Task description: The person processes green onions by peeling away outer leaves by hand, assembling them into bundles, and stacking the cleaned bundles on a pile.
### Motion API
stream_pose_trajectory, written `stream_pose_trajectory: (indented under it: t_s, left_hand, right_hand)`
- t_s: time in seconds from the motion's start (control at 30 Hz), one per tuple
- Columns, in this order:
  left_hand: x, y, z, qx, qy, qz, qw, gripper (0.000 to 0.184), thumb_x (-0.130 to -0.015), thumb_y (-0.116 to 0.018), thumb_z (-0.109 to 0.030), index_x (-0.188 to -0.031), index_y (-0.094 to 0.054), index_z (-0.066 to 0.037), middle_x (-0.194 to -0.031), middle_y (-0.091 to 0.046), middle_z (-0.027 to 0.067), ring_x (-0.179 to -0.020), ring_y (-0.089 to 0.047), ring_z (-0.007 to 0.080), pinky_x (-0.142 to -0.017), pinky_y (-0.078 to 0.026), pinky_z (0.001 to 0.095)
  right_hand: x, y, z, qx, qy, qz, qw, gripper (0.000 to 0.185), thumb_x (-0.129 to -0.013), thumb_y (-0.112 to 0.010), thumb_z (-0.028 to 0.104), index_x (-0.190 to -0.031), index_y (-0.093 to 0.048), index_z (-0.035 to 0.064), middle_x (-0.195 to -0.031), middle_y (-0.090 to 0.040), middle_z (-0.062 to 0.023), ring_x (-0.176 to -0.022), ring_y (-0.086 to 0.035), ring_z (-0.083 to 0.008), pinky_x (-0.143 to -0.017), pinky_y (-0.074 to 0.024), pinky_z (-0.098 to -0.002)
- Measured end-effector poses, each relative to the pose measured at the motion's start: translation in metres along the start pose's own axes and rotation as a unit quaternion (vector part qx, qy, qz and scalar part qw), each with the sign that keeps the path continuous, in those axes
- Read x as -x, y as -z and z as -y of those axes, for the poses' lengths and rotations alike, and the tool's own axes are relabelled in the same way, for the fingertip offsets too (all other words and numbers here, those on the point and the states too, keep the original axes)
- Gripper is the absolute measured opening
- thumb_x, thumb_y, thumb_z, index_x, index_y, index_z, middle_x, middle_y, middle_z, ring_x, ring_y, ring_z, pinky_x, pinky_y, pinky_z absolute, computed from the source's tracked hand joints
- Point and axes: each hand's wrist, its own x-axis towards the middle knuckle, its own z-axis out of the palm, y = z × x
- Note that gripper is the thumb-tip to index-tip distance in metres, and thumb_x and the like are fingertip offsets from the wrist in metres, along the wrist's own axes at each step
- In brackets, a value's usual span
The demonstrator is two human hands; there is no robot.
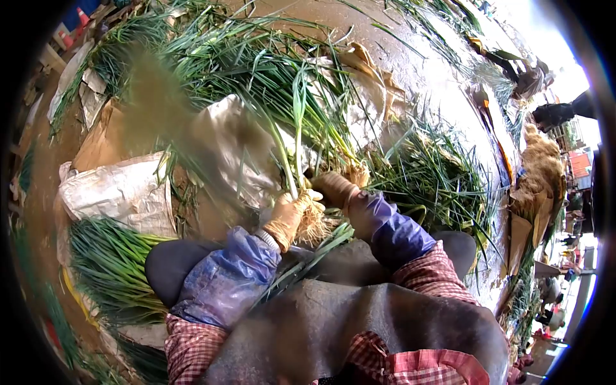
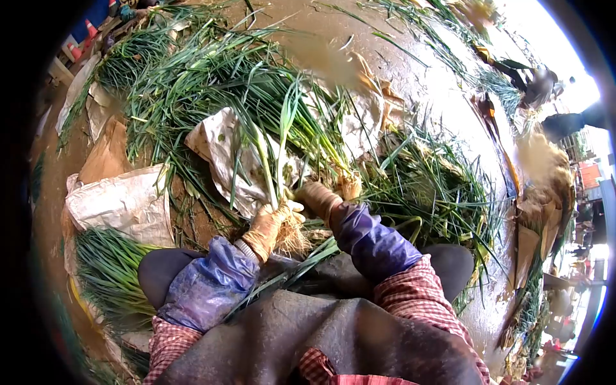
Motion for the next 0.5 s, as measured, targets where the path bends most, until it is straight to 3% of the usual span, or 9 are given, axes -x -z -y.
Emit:
stream_pose_trajectory:
  t_s: [0.07, 0.13, 0.17, 0.2, 0.23, 0.3, 0.4, 0.47, 0.5]
  left_hand:
    - [-0.003, 0.008, 0.005, -0.067, 0.020, -0.006, 0.998, 0.014, -0.090, -0.057, -0.011, -0.095, -0.061, 0.002, -0.083, -0.067, 0.0117, -0.065, -0.064, 0.0171, -0.057, -0.054, 0.0278]
    - [-0.008, 0.019, 0.013, -0.188, 0.022, -0.015, 0.982, 0.013, -0.089, -0.059, -0.010, -0.092, -0.060, 0.003, -0.078, -0.066, 0.0107, -0.064, -0.064, 0.0173, -0.058, -0.054, 0.0280]
    - [-0.013, 0.028, 0.025, -0.188, 0.046, -0.033, 0.980, 0.014, -0.088, -0.059, -0.009, -0.095, -0.060, 0.004, -0.077, -0.065, 0.0107, -0.064, -0.064, 0.0176, -0.058, -0.054, 0.0279]
    - [-0.014, 0.031, 0.030, -0.189, 0.068, -0.052, 0.978, 0.016, -0.088, -0.058, -0.008, -0.098, -0.059, 0.004, -0.077, -0.065, 0.0107, -0.064, -0.064, 0.0179, -0.058, -0.054, 0.0277]
    - [-0.009, 0.024, 0.024, -0.190, 0.071, -0.051, 0.978, 0.016, -0.088, -0.058, -0.008, -0.098, -0.059, 0.004, -0.077, -0.065, 0.0107, -0.064, -0.064, 0.0179, -0.058, -0.054, 0.0277]
    - [0.001, 0.008, 0.009, -0.098, 0.056, -0.042, 0.993, 0.021, -0.089, -0.057, -0.007, -0.105, -0.057, 0.005, -0.079, -0.064, 0.0103, -0.067, -0.064, 0.0172, -0.059, -0.054, 0.0273]
    - [0.013, -0.010, -0.031, 0.001, 0.002, 0.049, 0.999, 0.029, -0.089, -0.056, -0.007, -0.115, -0.054, 0.004, -0.083, -0.064, 0.0100, -0.071, -0.062, 0.0146, -0.061, -0.054, 0.0241]
    - [0.012, -0.011, -0.040, 0.105, -0.021, 0.074, 0.991, 0.030, -0.088, -0.052, -0.003, -0.119, -0.054, 0.000, -0.085, -0.065, 0.0112, -0.075, -0.062, 0.0165, -0.066, -0.054, 0.0260]
    - [0.014, -0.015, -0.042, 0.130, -0.011, 0.034, 0.991, 0.030, -0.088, -0.051, -0.001, -0.118, -0.054, 0.000, -0.086, -0.065, 0.0114, -0.075, -0.062, 0.0176, -0.066, -0.054, 0.0274]
  right_hand:
    - [0.004, -0.011, -0.004, 0.432, 0.112, 0.083, 0.891, 0.013, -0.070, -0.068, 0.022, -0.072, -0.068, 0.0093, -0.067, -0.063, -0.0081, -0.067, -0.062, -0.0287, -0.059, -0.0510, -0.0365]
    - [0.010, -0.021, -0.015, 0.286, -0.063, 0.144, 0.945, 0.016, -0.070, -0.067, 0.025, -0.072, -0.069, 0.0090, -0.067, -0.063, -0.0092, -0.066, -0.061, -0.0316, -0.061, -0.0512, -0.0376]
    - [0.026, -0.032, -0.021, 0.371, 0.060, 0.039, 0.926, 0.019, -0.071, -0.066, 0.027, -0.071, -0.069, 0.0083, -0.068, -0.064, -0.0103, -0.065, -0.061, -0.0318, -0.062, -0.0513, -0.0383]
    - [0.037, -0.030, 0.018, 0.394, -0.067, 0.077, 0.913, 0.019, -0.072, -0.064, 0.027, -0.072, -0.069, 0.0085, -0.071, -0.065, -0.0111, -0.067, -0.062, -0.0306, -0.062, -0.0514, -0.0383]
    - [0.040, -0.037, 0.015, 0.388, -0.072, 0.049, 0.918, 0.020, -0.072, -0.063, 0.027, -0.073, -0.069, 0.0082, -0.071, -0.065, -0.0115, -0.069, -0.063, -0.0301, -0.062, -0.0514, -0.0384]
    - [0.037, -0.059, -0.021, 0.358, -0.021, 0.032, 0.933, 0.022, -0.071, -0.063, 0.028, -0.075, -0.068, 0.0071, -0.072, -0.065, -0.0123, -0.071, -0.064, -0.0297, -0.063, -0.0514, -0.0393]
    - [0.055, -0.060, -0.046, 0.338, -0.108, 0.181, 0.917, 0.032, -0.075, -0.061, 0.036, -0.089, -0.069, 0.0074, -0.082, -0.067, -0.0135, -0.078, -0.065, -0.0308, -0.069, -0.0520, -0.0383]
    - [0.073, -0.021, 0.005, 0.347, -0.085, 0.253, 0.899, 0.045, -0.078, -0.062, 0.047, -0.099, -0.066, 0.0078, -0.092, -0.066, -0.0121, -0.082, -0.063, -0.0277, -0.073, -0.0514, -0.0390]
    - [0.060, -0.009, -0.019, 0.339, -0.104, 0.184, 0.917, 0.041, -0.084, -0.056, 0.045, -0.101, -0.066, 0.0083, -0.088, -0.065, -0.0113, -0.077, -0.062, -0.0239, -0.071, -0.0520, -0.0373]
